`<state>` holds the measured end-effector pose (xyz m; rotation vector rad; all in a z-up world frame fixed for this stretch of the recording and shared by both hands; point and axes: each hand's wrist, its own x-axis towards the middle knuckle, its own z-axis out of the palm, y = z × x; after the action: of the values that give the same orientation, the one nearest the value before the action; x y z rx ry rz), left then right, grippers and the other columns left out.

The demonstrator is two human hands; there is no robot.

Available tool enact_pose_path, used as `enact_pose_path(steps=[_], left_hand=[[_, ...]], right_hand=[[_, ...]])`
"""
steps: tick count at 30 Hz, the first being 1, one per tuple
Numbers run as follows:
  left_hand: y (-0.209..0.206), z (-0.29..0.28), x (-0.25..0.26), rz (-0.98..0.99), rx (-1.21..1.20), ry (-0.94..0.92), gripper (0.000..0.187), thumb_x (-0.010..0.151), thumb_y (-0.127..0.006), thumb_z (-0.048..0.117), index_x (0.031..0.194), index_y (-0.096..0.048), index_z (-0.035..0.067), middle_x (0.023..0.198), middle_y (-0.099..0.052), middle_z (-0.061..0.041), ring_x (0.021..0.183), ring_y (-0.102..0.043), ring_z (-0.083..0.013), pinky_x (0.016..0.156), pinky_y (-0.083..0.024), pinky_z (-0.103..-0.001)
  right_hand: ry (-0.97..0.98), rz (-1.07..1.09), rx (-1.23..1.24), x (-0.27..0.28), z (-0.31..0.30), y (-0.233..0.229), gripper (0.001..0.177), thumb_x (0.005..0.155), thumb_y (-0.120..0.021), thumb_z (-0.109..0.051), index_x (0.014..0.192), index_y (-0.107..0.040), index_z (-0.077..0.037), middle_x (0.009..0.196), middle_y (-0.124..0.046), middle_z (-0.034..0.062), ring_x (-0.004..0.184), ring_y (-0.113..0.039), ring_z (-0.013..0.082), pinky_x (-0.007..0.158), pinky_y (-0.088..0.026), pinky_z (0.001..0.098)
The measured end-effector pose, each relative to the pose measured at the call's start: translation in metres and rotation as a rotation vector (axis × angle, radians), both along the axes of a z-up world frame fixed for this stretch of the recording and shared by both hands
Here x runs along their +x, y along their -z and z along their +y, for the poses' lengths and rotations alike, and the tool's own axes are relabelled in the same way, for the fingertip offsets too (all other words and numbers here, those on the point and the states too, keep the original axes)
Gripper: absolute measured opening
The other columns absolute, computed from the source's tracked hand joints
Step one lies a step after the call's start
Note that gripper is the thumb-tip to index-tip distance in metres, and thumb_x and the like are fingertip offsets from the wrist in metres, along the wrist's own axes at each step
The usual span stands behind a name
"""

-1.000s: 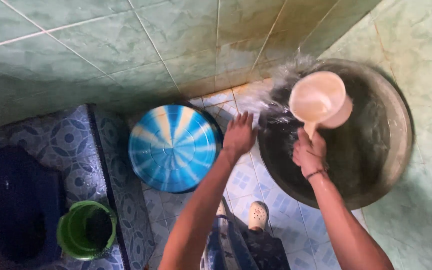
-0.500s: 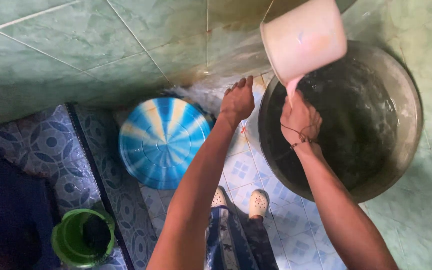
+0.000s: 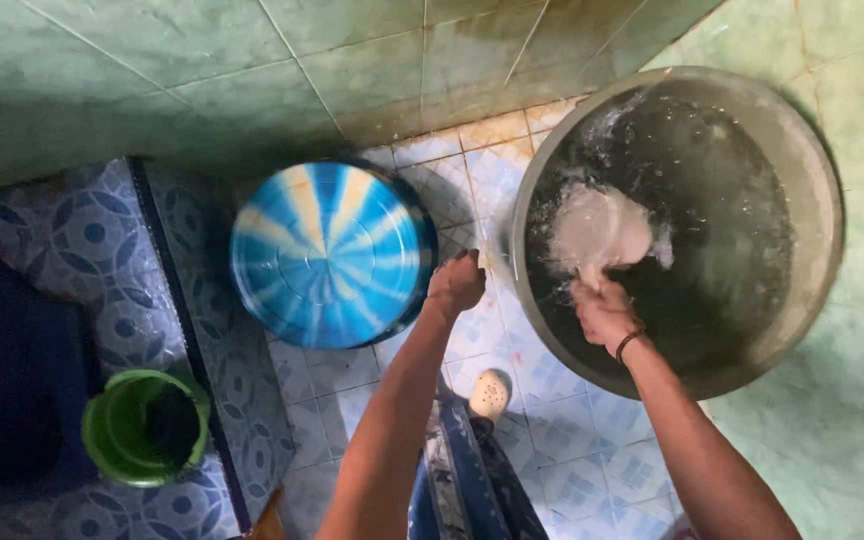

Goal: Cleaning the bathroom floor and arranging objects using water and a broom.

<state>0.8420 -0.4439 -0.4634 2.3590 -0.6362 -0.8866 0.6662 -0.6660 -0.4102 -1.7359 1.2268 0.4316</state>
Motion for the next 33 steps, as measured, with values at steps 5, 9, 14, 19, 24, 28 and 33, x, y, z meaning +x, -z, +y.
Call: enact_pose_path(steps=[5, 9, 14, 19, 24, 28, 33], left_hand=[[-0.042, -0.005, 0.001, 0.042, -0.024, -0.108, 0.035, 0.095, -0.057, 0.028, 0.124, -0.058, 0.008, 0.131, -0.063, -0.02, 0.116, -0.062, -0.0441, 0.098, -0.05, -0.054], [-0.036, -0.016, 0.015, -0.023, -0.104, -0.125, 0.036, 0.096, -0.056, 0.024, 0.127, -0.058, 0.006, 0.136, -0.06, -0.023, 0.118, -0.062, -0.0457, 0.101, -0.049, -0.053], [-0.049, -0.032, 0.051, -0.116, -0.223, -0.172, 0.043, 0.094, -0.055, 0.023, 0.133, -0.056, 0.006, 0.137, -0.059, -0.023, 0.12, -0.06, -0.0446, 0.101, -0.049, -0.052], [-0.041, -0.026, 0.066, -0.137, -0.308, -0.226, 0.046, 0.096, -0.056, 0.024, 0.137, -0.054, 0.003, 0.139, -0.058, -0.025, 0.124, -0.058, -0.0449, 0.103, -0.049, -0.051], [0.021, 0.02, 0.068, -0.211, -0.381, -0.205, 0.053, 0.096, -0.059, 0.026, 0.139, -0.053, -0.003, 0.142, -0.054, -0.03, 0.132, -0.052, -0.0455, 0.111, -0.042, -0.049], [0.058, 0.091, 0.084, -0.058, -0.259, -0.3, 0.057, 0.091, -0.061, 0.026, 0.14, -0.052, -0.003, 0.144, -0.052, -0.029, 0.132, -0.052, -0.0443, 0.112, -0.042, -0.047], [0.131, 0.199, 0.11, -0.191, -0.184, -0.475, 0.053, 0.097, -0.062, 0.032, 0.134, -0.057, -0.005, 0.136, -0.059, -0.031, 0.128, -0.056, -0.0456, 0.111, -0.044, -0.046]], right_hand=[[0.29, -0.344, 0.326, 0.032, 0.034, -0.1, 0.027, 0.099, -0.065, -0.031, 0.086, -0.045, -0.017, 0.058, -0.039, -0.0053, 0.039, -0.034, 0.0058, 0.032, -0.023, 0.0256], [0.199, -0.465, 0.001, 0.055, 0.046, -0.125, 0.025, 0.102, -0.063, -0.028, 0.089, -0.05, -0.01, 0.063, -0.048, 0.0009, 0.043, -0.042, 0.0088, 0.036, -0.03, 0.0307], [-0.219, -0.633, -0.704, 0.099, 0.034, -0.104, 0.024, 0.102, -0.068, -0.023, 0.094, -0.061, -0.002, 0.079, -0.065, 0.0208, 0.072, -0.066, 0.0353, 0.063, -0.05, 0.0464], [-0.161, -0.529, -0.766, 0.149, 0.053, -0.122, 0.02, 0.101, -0.065, -0.024, 0.1, -0.063, -0.004, 0.095, -0.067, 0.025, 0.094, -0.064, 0.0481, 0.077, -0.05, 0.055], [-0.258, -0.307, -0.987, 0.178, 0.063, -0.121, 0.015, 0.098, -0.065, -0.024, 0.109, -0.066, -0.015, 0.095, -0.073, 0.0185, 0.091, -0.065, 0.0486, 0.071, -0.045, 0.066], [-0.119, -0.175, -0.97, 0.158, 0.054, -0.083, 0.018, 0.101, -0.067, -0.03, 0.115, -0.065, -0.018, 0.102, -0.071, 0.0203, 0.096, -0.066, 0.0493, 0.078, -0.05, 0.0627], [-0.019, -0.394, -1.054, 0.122, 0.032, -0.01, 0.055, 0.098, -0.079, -0.035, 0.128, -0.054, 0.002, 0.124, -0.056, 0.0273, 0.116, -0.052, 0.0464, 0.096, -0.043, 0.0573]])
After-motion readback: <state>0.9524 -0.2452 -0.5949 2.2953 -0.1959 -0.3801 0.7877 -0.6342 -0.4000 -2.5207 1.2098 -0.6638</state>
